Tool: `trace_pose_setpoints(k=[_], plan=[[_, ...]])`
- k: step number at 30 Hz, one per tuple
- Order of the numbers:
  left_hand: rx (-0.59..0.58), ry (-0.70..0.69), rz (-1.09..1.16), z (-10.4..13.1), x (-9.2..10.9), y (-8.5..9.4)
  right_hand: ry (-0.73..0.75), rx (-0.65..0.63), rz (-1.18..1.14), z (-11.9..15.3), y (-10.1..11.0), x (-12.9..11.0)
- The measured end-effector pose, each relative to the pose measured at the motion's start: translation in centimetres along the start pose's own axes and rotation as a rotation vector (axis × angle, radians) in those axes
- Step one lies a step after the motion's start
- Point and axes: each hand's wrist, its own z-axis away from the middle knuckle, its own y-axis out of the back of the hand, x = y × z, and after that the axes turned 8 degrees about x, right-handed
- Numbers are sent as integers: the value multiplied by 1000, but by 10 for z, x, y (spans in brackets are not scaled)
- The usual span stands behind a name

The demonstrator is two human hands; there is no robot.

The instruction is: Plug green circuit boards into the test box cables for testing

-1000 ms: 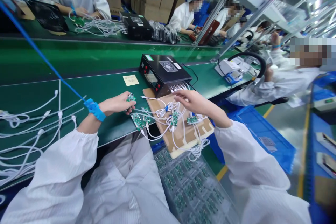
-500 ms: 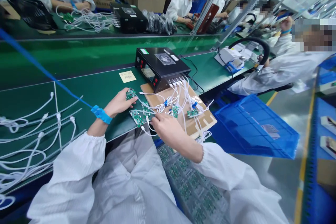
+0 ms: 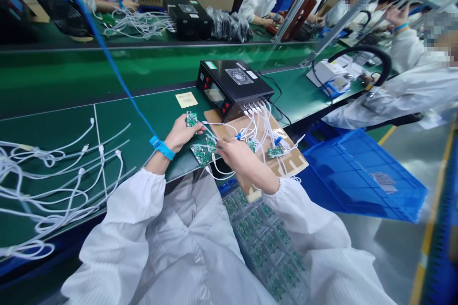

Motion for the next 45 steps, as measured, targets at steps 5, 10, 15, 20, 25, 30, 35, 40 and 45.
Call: trace_pose_setpoints(k=[5,10,15,20,25,30,35,40,45], plan=[[6,25,83,-8,4,-6,100,63,-141,0,-8,18],[-60,32,-179,-9,-3,-2,97,85,-171,-6,-7,12],[-54,-24,-356,5,-7,14,168,31,-166,-19,-11,-7],[-60,-120,-433,40,-14,33,156,84,-385,-16,-1,-1],[-179,-214,-150,76,-34,16,66,45,-581,-2,24,10],[-80,-339,-139,89,-47,-8,31,-52,-565,11,29,-2],[-6,-418,-175,92,-47,-11,-83,-160,-688,23,27,-16],[-32,-452,-182,88,-50,-15,-237,-96,-1000,30,16,-18],[-83,-359,-111,89,-51,-25,-294,120,-1240,31,-12,-20]])
